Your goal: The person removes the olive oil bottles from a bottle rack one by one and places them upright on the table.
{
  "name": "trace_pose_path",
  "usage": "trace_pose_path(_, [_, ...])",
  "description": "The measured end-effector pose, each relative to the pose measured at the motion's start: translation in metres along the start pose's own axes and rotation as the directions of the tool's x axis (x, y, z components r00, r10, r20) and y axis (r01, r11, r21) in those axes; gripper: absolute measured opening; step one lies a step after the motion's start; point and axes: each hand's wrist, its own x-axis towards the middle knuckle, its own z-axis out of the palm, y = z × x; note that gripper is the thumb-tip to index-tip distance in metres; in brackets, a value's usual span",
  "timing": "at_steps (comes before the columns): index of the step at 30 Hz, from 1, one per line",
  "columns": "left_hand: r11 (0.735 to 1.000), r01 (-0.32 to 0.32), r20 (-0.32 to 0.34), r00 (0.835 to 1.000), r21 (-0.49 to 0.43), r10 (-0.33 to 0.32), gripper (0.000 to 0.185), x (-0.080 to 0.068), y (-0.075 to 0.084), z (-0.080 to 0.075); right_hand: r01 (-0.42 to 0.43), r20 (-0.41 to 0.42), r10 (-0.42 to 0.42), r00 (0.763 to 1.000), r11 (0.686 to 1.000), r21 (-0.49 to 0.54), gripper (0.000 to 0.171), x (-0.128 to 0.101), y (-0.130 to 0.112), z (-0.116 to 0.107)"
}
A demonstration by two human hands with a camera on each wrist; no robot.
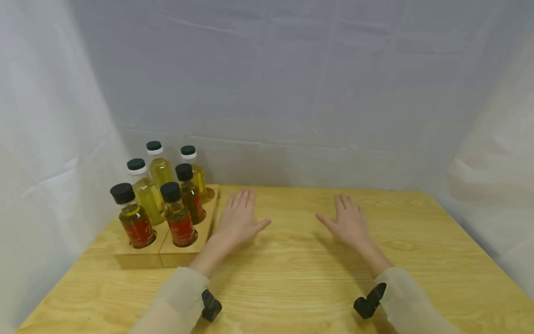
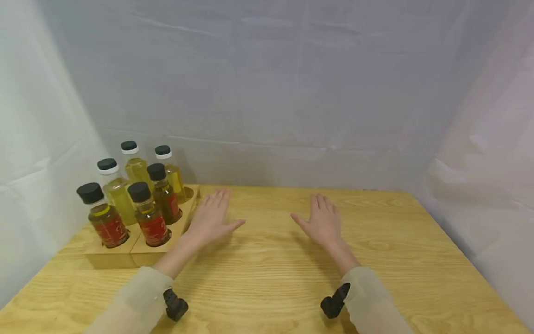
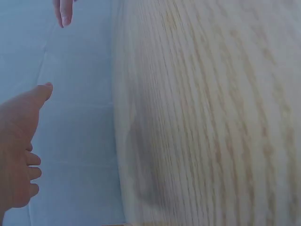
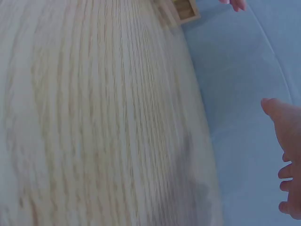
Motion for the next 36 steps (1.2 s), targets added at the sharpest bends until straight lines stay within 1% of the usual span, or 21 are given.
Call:
trace_pose_path(2, [1.000,-0.027,-0.043,0.999,-0.011,0.027,0.089,-0.005,0.001,-0.006,0.029,-0.046,-0.027,0.999,0.999,0.032,0.080,0.000,-0.004,-0.001])
trace_pose_path(4, [0.998,-0.061,-0.091,0.994,-0.017,0.059,0.088,-0.010,0.001,-0.012,0.055,-0.081,-0.050,0.995,0.996,0.064,0.076,0.000,-0.010,-0.002])
trace_pose_path(7, [0.993,-0.113,-0.168,0.980,-0.027,0.107,0.087,-0.019,0.001,-0.021,0.100,-0.114,-0.087,0.990,0.989,0.107,0.071,-0.001,-0.020,-0.005])
trace_pose_path(9, [0.989,-0.147,-0.218,0.966,-0.024,0.138,0.087,-0.026,0.001,-0.027,0.125,-0.121,-0.109,0.987,0.983,0.134,0.069,-0.001,-0.029,-0.007])
trace_pose_path(11, [0.984,-0.176,-0.259,0.952,-0.021,0.165,0.086,-0.033,0.001,-0.034,0.148,-0.118,-0.130,0.984,0.976,0.160,0.069,-0.002,-0.038,-0.010])
trace_pose_path(14, [0.976,-0.217,-0.312,0.929,-0.018,0.201,0.085,-0.041,0.002,-0.045,0.164,-0.092,-0.149,0.985,0.969,0.185,0.071,-0.004,-0.051,-0.014])
trace_pose_path(17, [0.970,-0.244,-0.354,0.909,-0.019,0.222,0.085,-0.049,0.000,-0.055,0.172,-0.052,-0.165,0.985,0.965,0.198,0.075,-0.005,-0.064,-0.017])
trace_pose_path(19, [0.968,-0.250,-0.377,0.899,-0.016,0.226,0.087,-0.055,-0.002,-0.061,0.174,-0.027,-0.172,0.985,0.961,0.215,0.077,-0.006,-0.073,-0.018])
trace_pose_path(24, [0.972,-0.235,-0.436,0.877,-0.025,0.201,0.095,-0.070,-0.013,-0.077,0.189,-0.001,-0.197,0.980,0.937,0.293,0.077,-0.007,-0.094,-0.019])
trace_pose_path(26, [0.973,-0.225,-0.465,0.867,-0.045,0.179,0.098,-0.077,-0.020,-0.084,0.195,0.000,-0.207,0.978,0.924,0.329,0.076,-0.007,-0.103,-0.019])
trace_pose_path(30, [0.976,-0.199,-0.525,0.842,-0.083,0.127,0.101,-0.089,-0.039,-0.096,0.194,0.002,-0.214,0.977,0.892,0.409,0.074,-0.006,-0.119,-0.017])
trace_pose_path(33, [0.979,-0.160,-0.549,0.833,-0.124,0.066,0.103,-0.098,-0.054,-0.105,0.195,0.005,-0.223,0.975,0.862,0.467,0.072,-0.006,-0.132,-0.014])
trace_pose_path(36, [0.978,-0.096,-0.536,0.844,-0.186,-0.019,0.103,-0.108,-0.069,-0.114,0.196,0.011,-0.237,0.972,0.829,0.523,0.072,-0.005,-0.145,-0.011])
